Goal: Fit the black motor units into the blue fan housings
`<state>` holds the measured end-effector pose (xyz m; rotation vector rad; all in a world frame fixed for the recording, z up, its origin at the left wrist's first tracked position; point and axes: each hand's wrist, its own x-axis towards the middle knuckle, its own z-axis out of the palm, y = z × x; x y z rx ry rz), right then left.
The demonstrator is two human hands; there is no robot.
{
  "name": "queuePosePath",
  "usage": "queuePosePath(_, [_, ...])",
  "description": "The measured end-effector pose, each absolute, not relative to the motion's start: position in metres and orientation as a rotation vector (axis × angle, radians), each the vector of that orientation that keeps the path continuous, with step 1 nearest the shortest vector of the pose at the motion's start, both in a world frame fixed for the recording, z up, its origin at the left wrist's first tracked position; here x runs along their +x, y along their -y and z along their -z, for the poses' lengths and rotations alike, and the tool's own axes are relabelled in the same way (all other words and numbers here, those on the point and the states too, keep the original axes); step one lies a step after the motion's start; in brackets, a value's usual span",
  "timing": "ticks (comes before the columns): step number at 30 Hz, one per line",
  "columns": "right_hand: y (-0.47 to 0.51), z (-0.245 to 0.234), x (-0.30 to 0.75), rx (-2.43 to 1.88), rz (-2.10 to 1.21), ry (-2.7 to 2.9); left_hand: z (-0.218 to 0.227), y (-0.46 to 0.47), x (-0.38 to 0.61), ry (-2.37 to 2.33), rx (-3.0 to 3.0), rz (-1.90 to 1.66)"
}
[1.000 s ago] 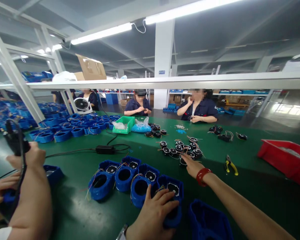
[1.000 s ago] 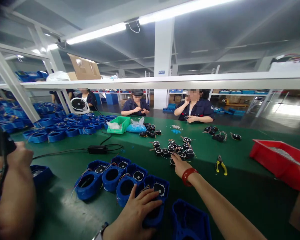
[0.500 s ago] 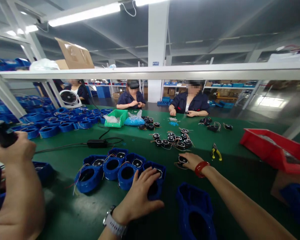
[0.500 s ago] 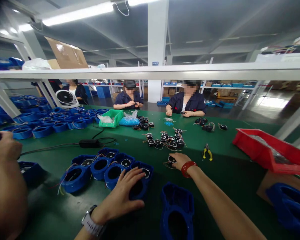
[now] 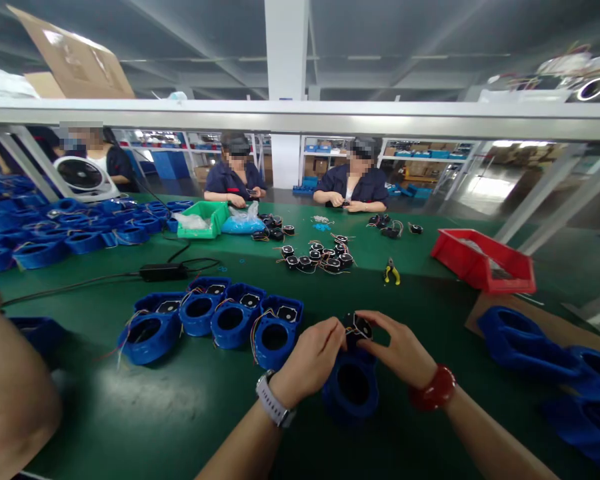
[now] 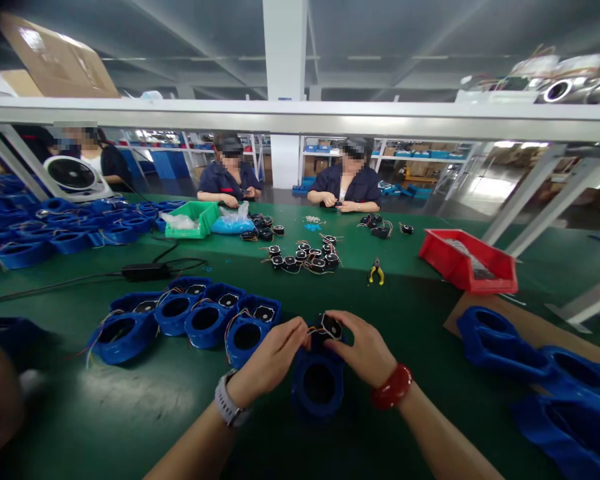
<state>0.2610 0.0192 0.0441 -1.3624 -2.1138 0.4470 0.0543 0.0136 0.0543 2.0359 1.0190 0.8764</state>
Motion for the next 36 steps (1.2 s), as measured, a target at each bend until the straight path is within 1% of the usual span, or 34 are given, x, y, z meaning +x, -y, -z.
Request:
queuePosePath(3, [-0.01,-0.026,0.264,-1.382,-0.499,2.123,-0.046,0.004,0.049,-1.05,2.134,-0.812])
queuePosePath(7, [-0.004,-0.015,0.264,-1.424,-0.454,2.182,-0.032,0.017,0.049,-1.083,2.319,-0.686])
queuePosePath(12, [-0.001,-0.027,0.26,-1.52,-0.336,2.358,-0.02,0.022,0.054,-1.102,2.455,-0.669])
queuePosePath(15, [0.001,-0.038,0.26,-1.594,-0.353,2.437,-0.017,0.023,0.056,-1.13,2.529,-0.659])
queuePosePath(18, [0.002,-0.043,0.263,-1.577,-0.376,2.468,-0.015,0.025,0.057,-1.166,2.568,-0.646])
queuePosePath(21, [0.004,-0.04,0.266,-1.536,-0.382,2.434,-0.013,0.028,0.061,-1.187,2.602,-0.638])
queuePosePath(26, [0.009,-0.037,0.27,-1.586,-0.322,2.378,-0.01,0.033,0.072,-1.229,2.659,-0.617])
queuePosePath(33, [0.009,-0.037,0.281,-1.516,-0.412,2.3,-0.013,0.034,0.082,-1.233,2.664,-0.581])
queuePosePath(36, [0.011,-0.03,0.285,-1.48,-0.381,2.255,-0.014,0.035,0.083,-1.236,2.656,-0.575])
